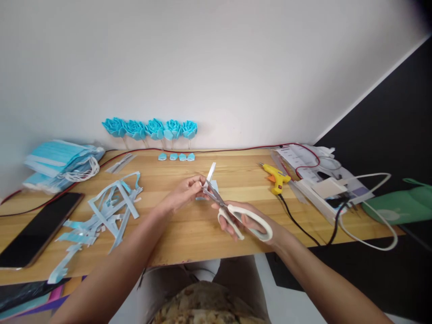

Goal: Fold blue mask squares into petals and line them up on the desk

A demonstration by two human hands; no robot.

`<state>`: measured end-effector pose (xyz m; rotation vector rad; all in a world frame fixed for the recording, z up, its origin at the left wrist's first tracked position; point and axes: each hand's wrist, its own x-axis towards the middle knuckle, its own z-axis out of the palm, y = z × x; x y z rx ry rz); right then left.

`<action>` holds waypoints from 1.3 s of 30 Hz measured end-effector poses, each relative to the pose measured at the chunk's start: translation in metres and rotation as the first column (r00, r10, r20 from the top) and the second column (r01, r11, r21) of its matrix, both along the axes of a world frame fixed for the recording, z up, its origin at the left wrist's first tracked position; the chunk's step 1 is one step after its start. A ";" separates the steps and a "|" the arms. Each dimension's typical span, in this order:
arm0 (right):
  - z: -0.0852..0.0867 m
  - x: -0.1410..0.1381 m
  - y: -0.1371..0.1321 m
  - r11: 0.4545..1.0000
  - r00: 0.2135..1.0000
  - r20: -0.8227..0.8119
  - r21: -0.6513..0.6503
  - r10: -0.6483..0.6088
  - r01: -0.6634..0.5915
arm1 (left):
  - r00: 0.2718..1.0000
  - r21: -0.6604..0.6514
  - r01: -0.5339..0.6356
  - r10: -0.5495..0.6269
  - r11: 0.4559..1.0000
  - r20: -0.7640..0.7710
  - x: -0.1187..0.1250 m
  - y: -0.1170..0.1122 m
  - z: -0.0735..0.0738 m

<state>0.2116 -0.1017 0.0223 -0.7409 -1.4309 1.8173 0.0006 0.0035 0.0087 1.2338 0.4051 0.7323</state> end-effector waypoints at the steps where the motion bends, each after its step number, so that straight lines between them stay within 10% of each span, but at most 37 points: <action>1: 0.001 -0.001 0.002 1.000 1.000 -0.008 0.005 -0.001 0.001 | 1.000 0.015 0.002 -0.002 1.000 -0.017 0.000 0.000 0.000; 17: 0.008 -0.007 0.004 0.988 0.989 -0.118 -0.133 -0.092 0.076 | 0.996 0.133 0.027 -0.016 0.991 -0.087 -0.001 -0.002 0.002; 39: 0.009 -0.015 0.003 0.982 0.973 -0.210 -0.178 -0.096 0.058 | 0.960 -0.025 0.263 -0.259 0.964 0.108 -0.003 -0.007 0.007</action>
